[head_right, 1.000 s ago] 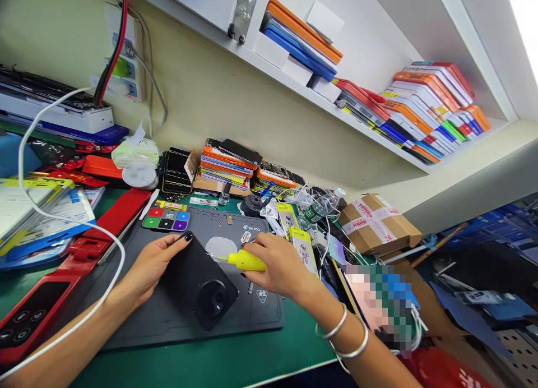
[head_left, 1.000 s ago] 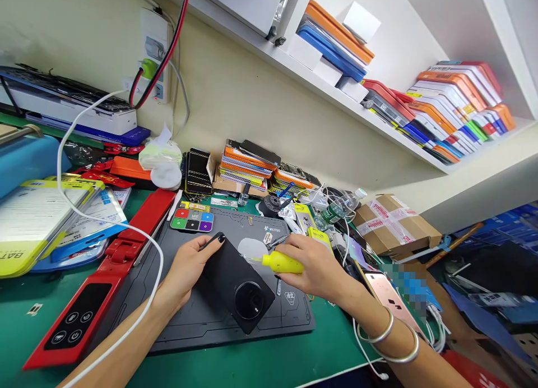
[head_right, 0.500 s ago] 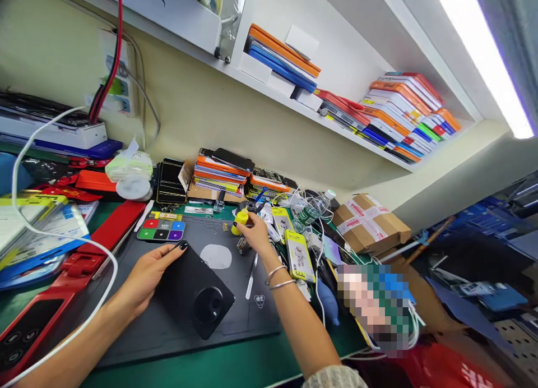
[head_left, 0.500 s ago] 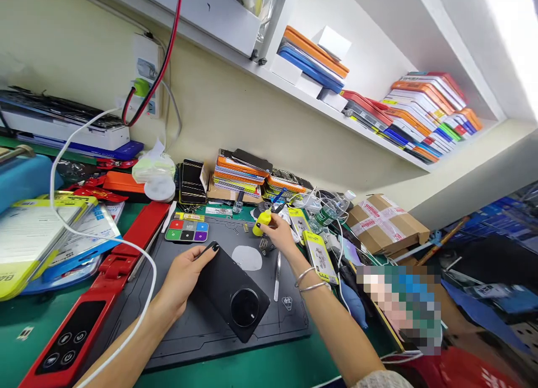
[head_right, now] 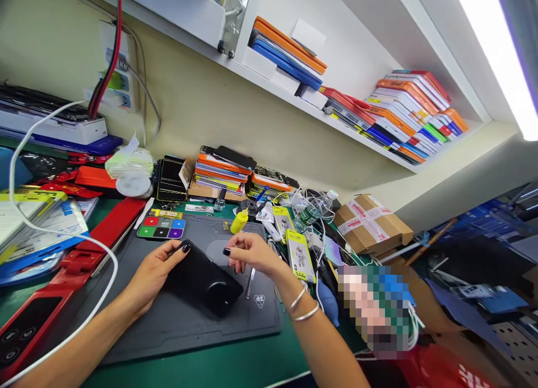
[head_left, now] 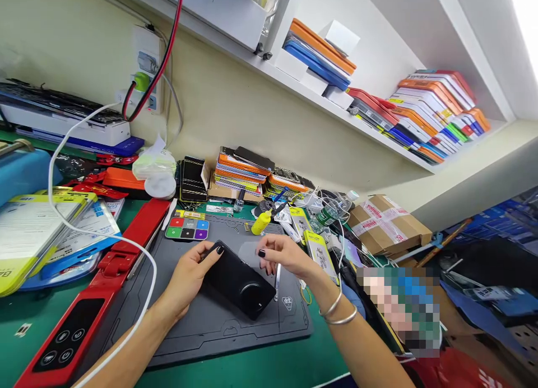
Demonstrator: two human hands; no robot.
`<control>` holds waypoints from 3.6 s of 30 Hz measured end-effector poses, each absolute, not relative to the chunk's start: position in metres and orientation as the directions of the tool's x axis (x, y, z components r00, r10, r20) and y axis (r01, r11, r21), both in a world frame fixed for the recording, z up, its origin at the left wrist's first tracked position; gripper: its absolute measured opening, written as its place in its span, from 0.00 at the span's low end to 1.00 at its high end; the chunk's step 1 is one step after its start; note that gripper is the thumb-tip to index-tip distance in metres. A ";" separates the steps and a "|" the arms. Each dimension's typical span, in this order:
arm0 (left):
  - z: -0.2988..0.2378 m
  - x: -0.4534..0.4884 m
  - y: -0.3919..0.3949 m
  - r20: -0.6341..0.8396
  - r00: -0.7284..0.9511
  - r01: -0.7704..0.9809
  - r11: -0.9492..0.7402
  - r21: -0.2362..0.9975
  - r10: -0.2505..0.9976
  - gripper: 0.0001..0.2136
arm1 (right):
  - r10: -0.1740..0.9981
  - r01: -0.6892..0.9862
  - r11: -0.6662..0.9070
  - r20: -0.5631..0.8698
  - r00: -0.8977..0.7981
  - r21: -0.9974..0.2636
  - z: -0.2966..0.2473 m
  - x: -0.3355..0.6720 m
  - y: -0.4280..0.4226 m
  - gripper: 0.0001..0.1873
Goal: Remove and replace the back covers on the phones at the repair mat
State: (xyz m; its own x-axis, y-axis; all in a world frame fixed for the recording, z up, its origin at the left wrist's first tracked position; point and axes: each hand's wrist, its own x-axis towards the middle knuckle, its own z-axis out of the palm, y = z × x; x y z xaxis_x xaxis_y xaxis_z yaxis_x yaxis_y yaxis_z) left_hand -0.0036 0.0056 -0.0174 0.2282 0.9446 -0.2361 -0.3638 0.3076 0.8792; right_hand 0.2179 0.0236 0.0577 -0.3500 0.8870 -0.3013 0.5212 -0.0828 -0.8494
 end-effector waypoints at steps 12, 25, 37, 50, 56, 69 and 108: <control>-0.021 -0.016 0.010 -0.033 0.300 -0.074 0.057 0.996 0.953 0.13 | 0.754 0.752 0.268 -0.355 -0.553 -0.602 0.083 0.184 0.029 0.07; -0.030 -0.017 0.012 -0.037 0.335 0.069 0.014 0.998 0.941 0.13 | 0.765 0.758 0.555 -0.148 -0.627 -0.343 0.074 0.169 0.019 0.12; -0.028 -0.018 0.012 -0.004 0.333 0.083 -0.025 0.996 0.943 0.13 | 0.771 0.712 0.564 -0.042 -0.636 -0.419 0.064 0.162 0.022 0.15; -0.023 -0.019 0.011 0.000 0.321 0.139 -0.047 0.989 0.947 0.11 | 0.776 0.707 0.570 -0.008 -0.631 -0.419 0.056 0.158 0.027 0.14; -0.023 -0.020 0.011 0.003 0.306 0.143 -0.049 0.989 0.952 0.10 | 0.775 0.707 0.584 0.014 -0.632 -0.400 0.055 0.150 0.030 0.15; -0.032 -0.018 0.015 0.032 0.299 0.102 -0.066 0.993 0.954 0.10 | 0.776 0.697 0.603 0.083 -0.626 -0.389 0.046 0.135 0.043 0.18; -0.040 -0.020 0.019 0.033 0.323 0.173 -0.094 0.981 0.946 0.15 | 0.746 0.702 0.659 0.110 -0.657 -0.272 0.043 0.113 0.058 0.19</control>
State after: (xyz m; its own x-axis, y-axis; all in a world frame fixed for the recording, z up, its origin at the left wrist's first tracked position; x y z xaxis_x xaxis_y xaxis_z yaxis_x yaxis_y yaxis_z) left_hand -0.0204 0.0186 -0.0400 0.3234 0.9457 0.0332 0.1728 -0.0935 0.9805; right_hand 0.1128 0.0584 0.0430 -0.6572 0.7456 0.1102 0.7015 0.6586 -0.2722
